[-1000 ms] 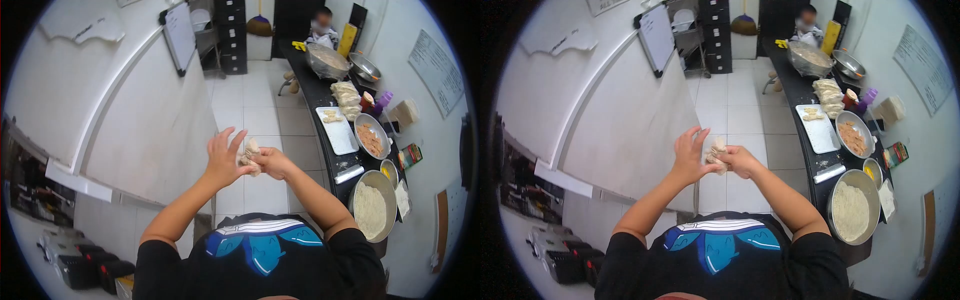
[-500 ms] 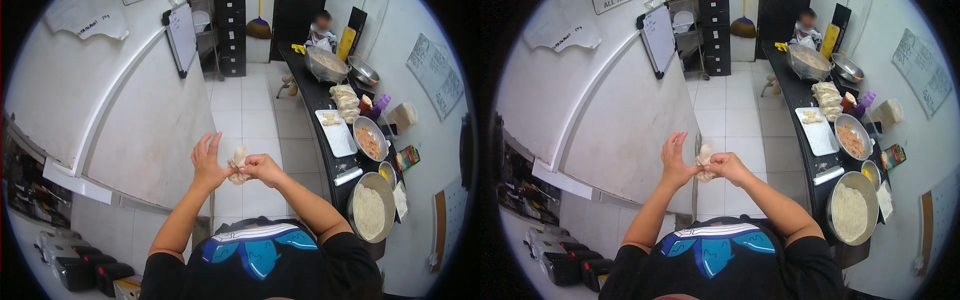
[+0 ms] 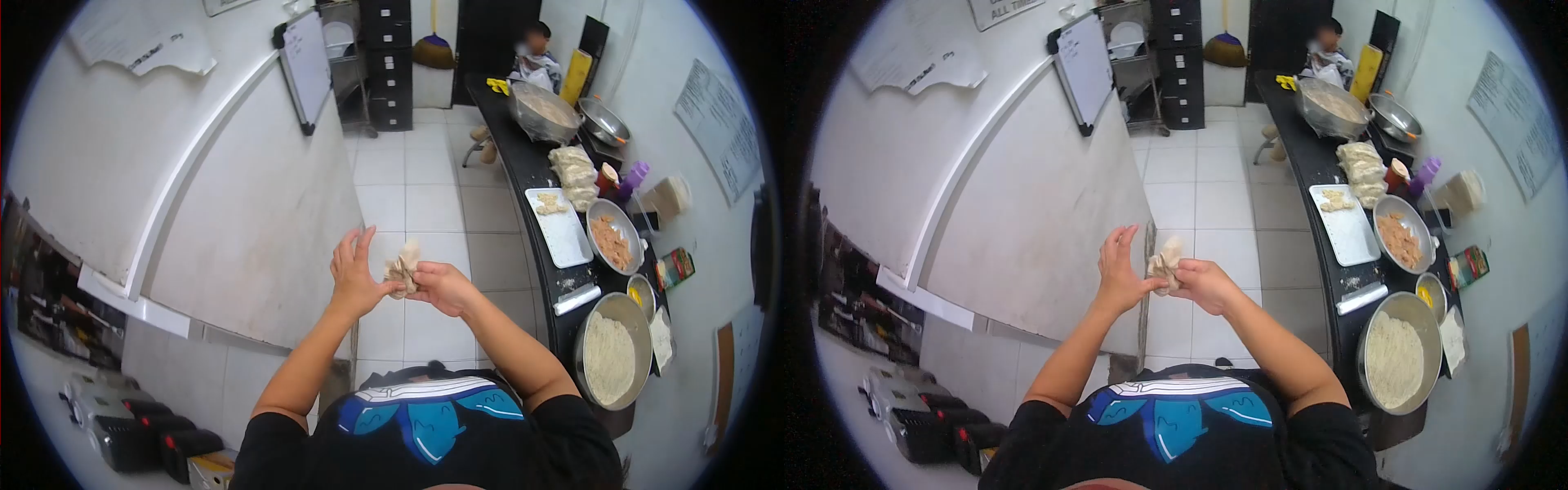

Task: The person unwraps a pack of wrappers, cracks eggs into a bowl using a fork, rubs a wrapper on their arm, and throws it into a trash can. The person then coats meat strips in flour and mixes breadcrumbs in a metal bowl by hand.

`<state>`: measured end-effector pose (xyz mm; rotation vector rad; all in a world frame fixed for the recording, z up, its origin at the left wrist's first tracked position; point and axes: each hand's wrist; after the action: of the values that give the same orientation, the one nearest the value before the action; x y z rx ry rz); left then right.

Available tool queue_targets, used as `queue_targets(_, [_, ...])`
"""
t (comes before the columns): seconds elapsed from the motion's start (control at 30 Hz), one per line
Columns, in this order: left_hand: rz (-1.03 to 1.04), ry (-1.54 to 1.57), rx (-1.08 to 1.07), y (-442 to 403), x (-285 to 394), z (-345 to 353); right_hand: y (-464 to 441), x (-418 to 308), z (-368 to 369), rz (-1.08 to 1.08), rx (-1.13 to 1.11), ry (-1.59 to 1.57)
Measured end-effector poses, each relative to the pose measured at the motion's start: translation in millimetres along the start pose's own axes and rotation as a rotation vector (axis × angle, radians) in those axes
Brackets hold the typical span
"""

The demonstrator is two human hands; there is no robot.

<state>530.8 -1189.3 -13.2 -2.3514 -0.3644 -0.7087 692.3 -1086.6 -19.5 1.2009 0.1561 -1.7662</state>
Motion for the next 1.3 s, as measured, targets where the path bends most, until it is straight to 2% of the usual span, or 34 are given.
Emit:
queue_targets(0.13, [0.093,-0.068,0.048,0.2,-14.3,12.1,8.8,-3.7,2.0,-0.019,0.030,0.235])
queue_targets(0.2, [0.172,0.001,0.092,-3.3,-14.1,16.2,3.1,-1.5,-9.3,-0.037,-0.016,0.144])
queue_targets(0.23, [0.136,-0.015,0.037,-3.7,1.9,-0.8,2.8,-2.2,-9.2,-0.039,-0.021,0.126])
queue_targets(0.33, [0.101,-0.030,0.075,5.5,-0.4,-6.6,-7.7,1.4,-7.3,-0.068,-0.007,0.139])
queue_targets(0.5, [0.202,0.038,0.032,17.6,-12.0,-17.7,-41.2,8.1,-5.7,-0.077,0.004,0.148])
queue_targets(0.63, [0.207,-0.031,-0.001,27.8,-27.0,-19.0,-54.0,15.9,16.3,-0.068,-0.040,0.208])
queue_targets(0.77, [0.230,-0.118,0.088,25.4,-46.8,-20.5,-60.4,16.5,42.1,-0.046,-0.052,0.232])
queue_targets(0.83, [0.265,-0.206,0.098,23.9,-53.8,-21.8,-64.0,12.0,46.2,-0.013,-0.154,0.212])
queue_targets(0.97, [0.246,-0.171,0.039,18.0,-64.3,-18.2,-74.1,12.6,46.0,-0.012,-0.175,0.292])
queue_targets(1.03, [0.244,-0.159,-0.021,11.6,-64.4,-7.3,-83.9,14.3,33.3,-0.009,-0.152,0.282])
queue_targets(1.27, [0.351,-0.069,-0.017,-40.0,-60.6,65.7,-116.9,-13.3,-42.4,-0.038,0.019,0.359])
queue_targets(1.3, [0.356,-0.049,-0.012,-51.2,-59.8,81.8,-124.2,-19.1,-54.7,-0.102,0.058,0.396])
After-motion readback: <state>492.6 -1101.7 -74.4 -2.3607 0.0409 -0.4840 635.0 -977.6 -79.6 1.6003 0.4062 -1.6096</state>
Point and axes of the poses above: each hand's wrist, its own y-axis away from the middle knuckle, its own z-axis out of the palm, x = y × z, and after that the axes turned 8 degrees about x, right-handed
